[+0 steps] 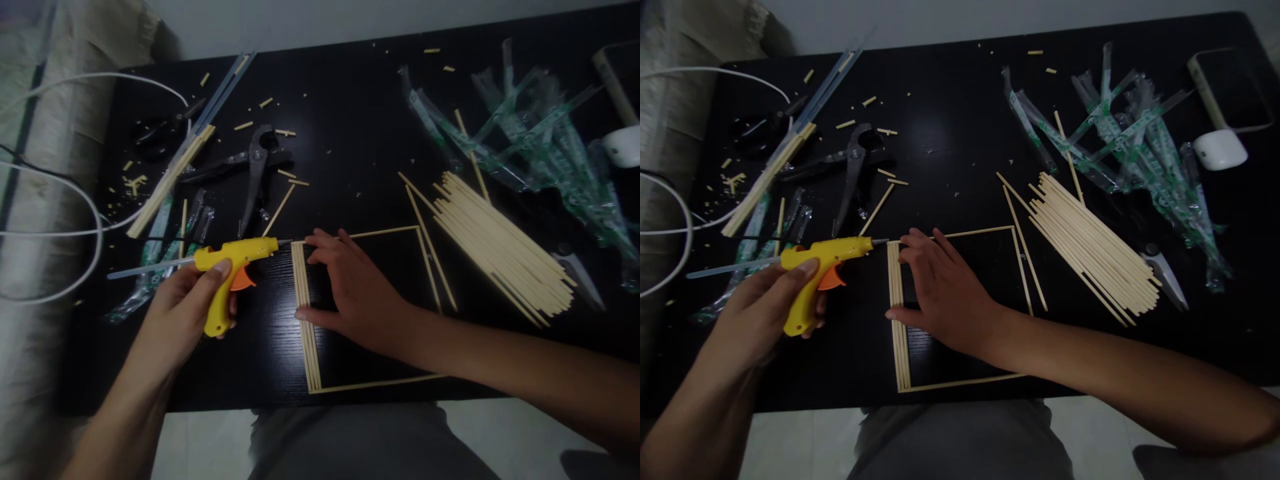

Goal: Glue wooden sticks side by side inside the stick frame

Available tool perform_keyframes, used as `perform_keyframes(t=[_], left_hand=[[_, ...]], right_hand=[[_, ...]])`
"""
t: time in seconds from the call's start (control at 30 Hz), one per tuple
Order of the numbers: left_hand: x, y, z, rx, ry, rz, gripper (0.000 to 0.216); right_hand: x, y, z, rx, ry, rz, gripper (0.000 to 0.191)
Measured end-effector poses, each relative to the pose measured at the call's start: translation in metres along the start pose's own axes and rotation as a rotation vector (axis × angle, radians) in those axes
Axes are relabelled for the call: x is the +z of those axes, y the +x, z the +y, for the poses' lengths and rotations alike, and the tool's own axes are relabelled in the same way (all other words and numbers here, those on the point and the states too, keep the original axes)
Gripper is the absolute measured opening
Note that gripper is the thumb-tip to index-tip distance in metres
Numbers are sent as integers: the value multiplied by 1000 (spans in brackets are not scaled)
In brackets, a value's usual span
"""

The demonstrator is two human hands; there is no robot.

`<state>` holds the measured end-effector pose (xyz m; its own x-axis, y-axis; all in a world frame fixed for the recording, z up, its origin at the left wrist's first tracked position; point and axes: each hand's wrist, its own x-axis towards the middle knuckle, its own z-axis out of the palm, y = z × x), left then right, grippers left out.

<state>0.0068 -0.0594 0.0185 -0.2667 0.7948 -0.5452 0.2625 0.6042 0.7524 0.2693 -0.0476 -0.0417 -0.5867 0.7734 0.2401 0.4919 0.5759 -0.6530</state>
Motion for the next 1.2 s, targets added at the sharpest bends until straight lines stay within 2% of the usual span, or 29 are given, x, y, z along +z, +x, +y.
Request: perform_keyframes(t=[0.37,0.9,1.2], left_hand=[[-4,1,-10,-20,-26,30,54],[-8,0,-14,3,-19,-47,57],[-6,1,-12,-3,-34,-8,60]], right_hand=[[0,0,-1,9,-1,-5,61],[-1,1,-2,3,-8,-4,63],[1,2,-1,-12,-17,5,65]])
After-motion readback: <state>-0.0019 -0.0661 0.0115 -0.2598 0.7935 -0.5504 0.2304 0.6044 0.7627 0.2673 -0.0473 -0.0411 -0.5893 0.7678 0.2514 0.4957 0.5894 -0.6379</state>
